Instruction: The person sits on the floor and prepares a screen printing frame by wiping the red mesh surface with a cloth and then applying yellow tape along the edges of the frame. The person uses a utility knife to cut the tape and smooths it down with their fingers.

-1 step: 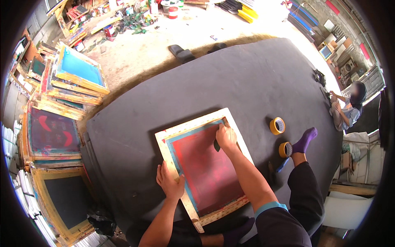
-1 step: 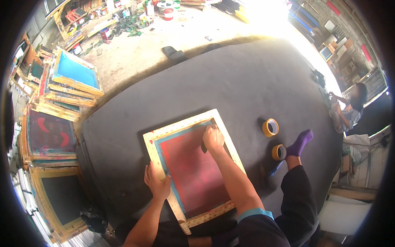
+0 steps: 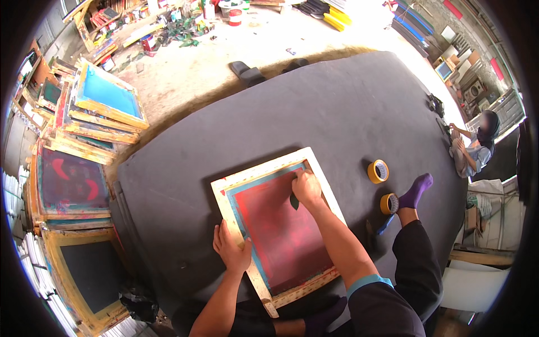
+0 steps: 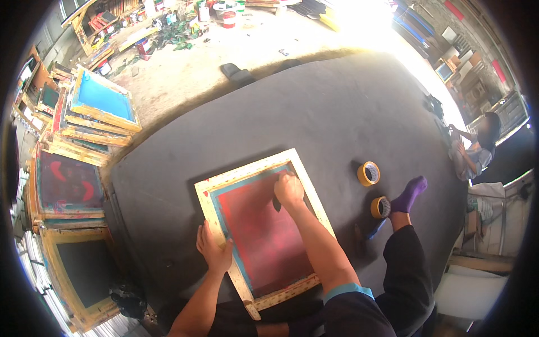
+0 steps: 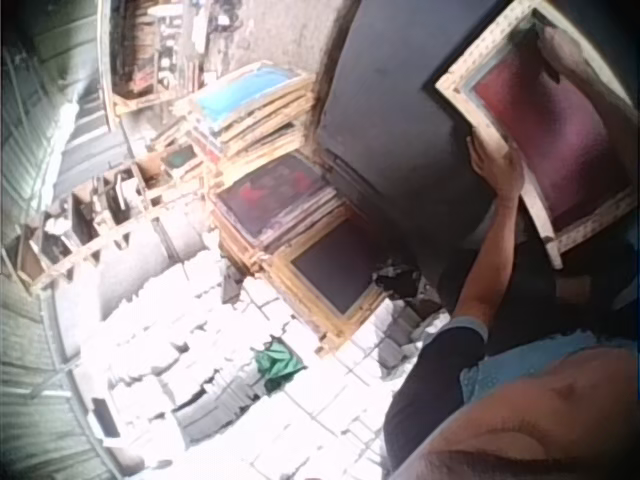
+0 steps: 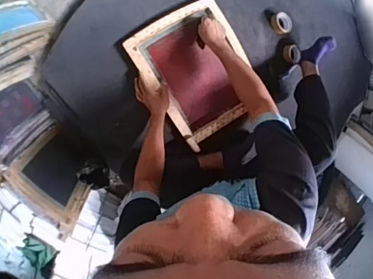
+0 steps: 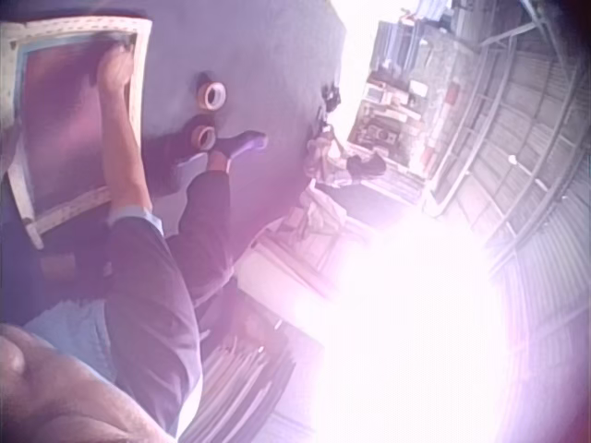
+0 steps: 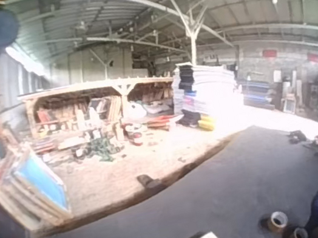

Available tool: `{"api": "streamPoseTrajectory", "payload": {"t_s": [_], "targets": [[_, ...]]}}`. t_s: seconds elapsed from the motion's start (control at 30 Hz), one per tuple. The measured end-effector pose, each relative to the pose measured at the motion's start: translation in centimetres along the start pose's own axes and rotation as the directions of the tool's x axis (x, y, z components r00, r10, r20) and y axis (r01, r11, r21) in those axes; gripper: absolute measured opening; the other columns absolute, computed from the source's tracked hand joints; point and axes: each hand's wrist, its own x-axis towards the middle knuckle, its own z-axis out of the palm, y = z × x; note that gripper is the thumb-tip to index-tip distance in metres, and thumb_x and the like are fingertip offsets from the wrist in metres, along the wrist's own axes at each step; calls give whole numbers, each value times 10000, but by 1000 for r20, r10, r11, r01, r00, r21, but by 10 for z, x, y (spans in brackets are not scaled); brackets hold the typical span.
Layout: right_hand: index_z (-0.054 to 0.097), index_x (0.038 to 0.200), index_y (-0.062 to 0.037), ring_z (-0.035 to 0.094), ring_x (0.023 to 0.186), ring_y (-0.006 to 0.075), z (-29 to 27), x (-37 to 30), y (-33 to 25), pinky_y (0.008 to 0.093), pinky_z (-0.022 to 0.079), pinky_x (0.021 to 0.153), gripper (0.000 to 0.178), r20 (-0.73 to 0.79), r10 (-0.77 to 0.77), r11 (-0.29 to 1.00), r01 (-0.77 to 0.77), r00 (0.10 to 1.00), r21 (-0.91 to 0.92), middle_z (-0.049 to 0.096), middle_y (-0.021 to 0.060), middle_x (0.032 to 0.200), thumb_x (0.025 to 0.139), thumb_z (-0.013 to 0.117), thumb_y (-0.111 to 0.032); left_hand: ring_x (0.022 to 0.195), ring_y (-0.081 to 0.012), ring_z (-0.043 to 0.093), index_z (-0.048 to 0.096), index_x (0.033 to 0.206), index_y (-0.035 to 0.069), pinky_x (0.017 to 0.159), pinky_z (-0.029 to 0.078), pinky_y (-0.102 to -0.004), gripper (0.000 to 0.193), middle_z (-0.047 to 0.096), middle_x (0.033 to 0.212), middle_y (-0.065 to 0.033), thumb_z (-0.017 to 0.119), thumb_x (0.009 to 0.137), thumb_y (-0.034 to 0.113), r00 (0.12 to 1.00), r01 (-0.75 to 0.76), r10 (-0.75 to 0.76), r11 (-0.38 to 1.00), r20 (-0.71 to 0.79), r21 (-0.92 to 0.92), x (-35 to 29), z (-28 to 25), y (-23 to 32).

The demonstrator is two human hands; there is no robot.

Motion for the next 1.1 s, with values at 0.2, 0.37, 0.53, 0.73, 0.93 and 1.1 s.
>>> {"api": "streamPoseTrajectory", "payload": {"t_s": [0.2,0.37,0.53,0.73,0.93,1.1], "targets": [[721,1046,5,755,989,420,-16,3,-6,515,627,842,237,89,116,992,-120,989,35,747,251,1081,884,600,-119,1550,-435,272,291,1618,-20,1254,144,-578,962,422,1595,-230,773,826,239,1000,11,-11,1000,16,-16,1,-1,3],[626,1337,3,751,994,449,-25,20,-11,522,611,863,477,156,185,982,-189,970,16,759,283,1028,875,571,-104,1557,-428,259,277,1621,-19,1257,134,-577,979,417,1595,-231,782,812,200,1000,14,-13,1000,12,-22,11,-2,8],[564,1430,-30,749,983,455,-18,22,-1,548,600,859,559,173,178,984,-180,969,-6,762,281,1006,879,568,-124,1559,-431,250,271,1621,-23,1257,132,-577,978,404,1602,-233,776,815,207,1000,14,-13,1000,23,-22,11,0,7],[607,1214,-27,724,967,454,-16,6,1,544,580,870,339,-79,138,967,-117,987,227,740,248,1051,882,611,-93,1553,-440,258,276,1621,-23,1250,144,-582,970,406,1603,-236,763,827,249,1000,-22,22,999,-9,-23,10,2,0],[633,1147,-48,710,965,377,23,17,0,478,630,764,205,-288,85,993,-104,954,-51,707,149,1018,953,604,-108,1549,-447,262,277,1624,-15,1246,150,-590,969,409,1603,-236,760,835,272,1000,-17,17,1000,3,-25,10,2,2],[715,1162,-46,672,1024,360,31,13,-14,449,617,835,285,-359,62,997,-72,931,-15,711,125,1064,892,626,-43,1548,-444,269,287,1621,-13,1242,159,-591,965,413,1602,-228,758,836,294,1000,-9,9,1000,4,-21,10,3,0]]}}
